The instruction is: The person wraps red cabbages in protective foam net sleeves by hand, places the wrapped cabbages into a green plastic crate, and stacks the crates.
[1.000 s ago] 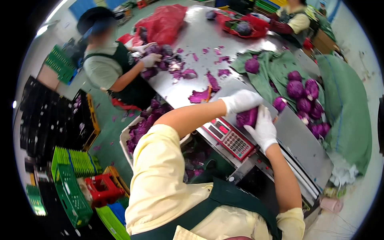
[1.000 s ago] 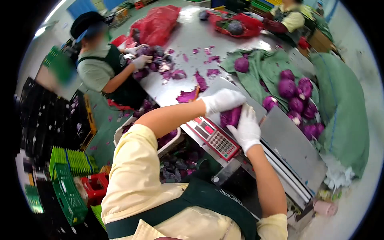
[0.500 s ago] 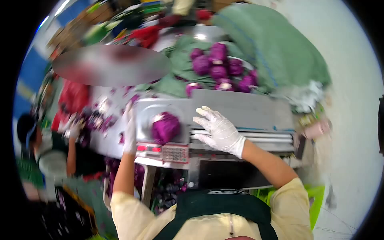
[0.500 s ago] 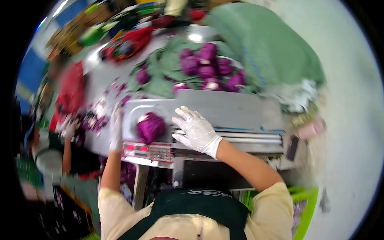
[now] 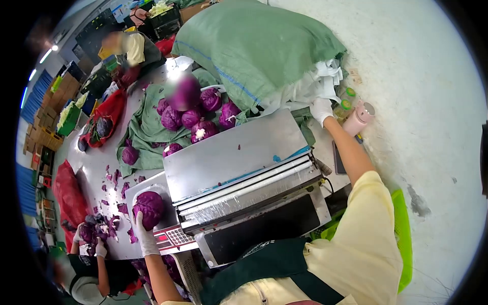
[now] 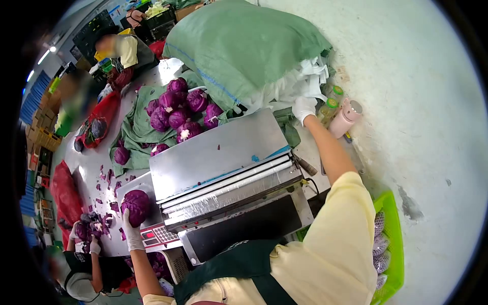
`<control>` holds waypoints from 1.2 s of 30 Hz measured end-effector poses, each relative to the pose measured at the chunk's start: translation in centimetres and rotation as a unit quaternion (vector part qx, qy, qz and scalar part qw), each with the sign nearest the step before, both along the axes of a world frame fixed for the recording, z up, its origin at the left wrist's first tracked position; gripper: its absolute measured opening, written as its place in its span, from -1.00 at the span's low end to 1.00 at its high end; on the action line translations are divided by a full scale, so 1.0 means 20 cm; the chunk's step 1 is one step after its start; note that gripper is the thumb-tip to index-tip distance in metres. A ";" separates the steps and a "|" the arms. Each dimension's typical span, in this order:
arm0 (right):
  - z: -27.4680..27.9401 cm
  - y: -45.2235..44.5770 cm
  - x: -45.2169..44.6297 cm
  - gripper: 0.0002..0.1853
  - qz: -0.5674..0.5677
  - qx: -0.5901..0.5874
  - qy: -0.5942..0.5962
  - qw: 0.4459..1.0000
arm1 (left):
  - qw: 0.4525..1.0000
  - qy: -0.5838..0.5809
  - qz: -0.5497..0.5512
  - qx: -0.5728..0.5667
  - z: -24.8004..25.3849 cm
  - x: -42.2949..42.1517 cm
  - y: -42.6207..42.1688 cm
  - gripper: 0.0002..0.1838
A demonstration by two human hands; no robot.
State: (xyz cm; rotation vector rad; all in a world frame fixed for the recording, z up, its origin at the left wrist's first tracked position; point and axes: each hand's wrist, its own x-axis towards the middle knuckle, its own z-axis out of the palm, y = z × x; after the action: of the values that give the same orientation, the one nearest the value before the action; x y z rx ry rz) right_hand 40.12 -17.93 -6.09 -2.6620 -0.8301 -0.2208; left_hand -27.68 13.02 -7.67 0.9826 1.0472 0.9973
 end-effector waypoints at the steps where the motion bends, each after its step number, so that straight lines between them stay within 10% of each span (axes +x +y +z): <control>1: 0.00 0.04 0.01 -0.76 -0.008 -0.086 -0.023 0.996 | 1.000 -0.016 0.019 -0.014 0.01 0.01 0.01 -0.30; 8: -0.30 0.26 0.33 -0.77 0.006 -0.294 -0.161 0.942 | 0.913 0.266 0.119 0.284 0.00 0.23 -0.07 -0.24; 15: -0.10 0.16 0.19 -0.76 0.178 -0.297 -0.240 0.907 | 0.954 0.121 0.113 0.249 -0.09 0.14 -0.07 0.03; 19: 0.36 -0.14 -0.18 -0.82 0.270 -0.105 -0.120 0.950 | 0.921 0.217 0.168 0.276 -0.12 0.09 -0.10 -0.02; 22: 0.69 -0.22 -0.69 -0.85 0.240 0.200 0.097 0.945 | 0.908 0.168 0.280 0.264 0.16 0.23 -0.37 -0.44; 24: 0.66 -0.22 -0.95 -0.82 0.292 0.230 0.159 0.915 | 0.934 0.036 0.221 0.277 0.32 0.41 -0.59 -0.79; 26: 0.74 -0.14 -1.35 -0.83 0.339 0.146 0.382 0.847 | 0.962 0.007 0.039 0.269 0.49 0.63 -0.84 -0.69; 30: 0.58 0.05 -1.74 -0.85 0.446 -0.013 0.431 0.785 | 0.958 -0.133 -0.253 0.026 0.44 0.84 -1.09 -0.56; 36: 0.43 0.14 -1.92 -0.80 0.334 0.085 0.628 0.698 | 0.984 -0.004 -0.024 0.179 0.43 0.71 -1.16 -0.68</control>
State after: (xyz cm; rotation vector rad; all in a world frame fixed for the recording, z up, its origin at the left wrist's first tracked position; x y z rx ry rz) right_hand 1.68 -15.05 2.59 -1.4886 -1.0162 1.4282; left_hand -13.40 -10.12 0.92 1.2886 0.8469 1.1724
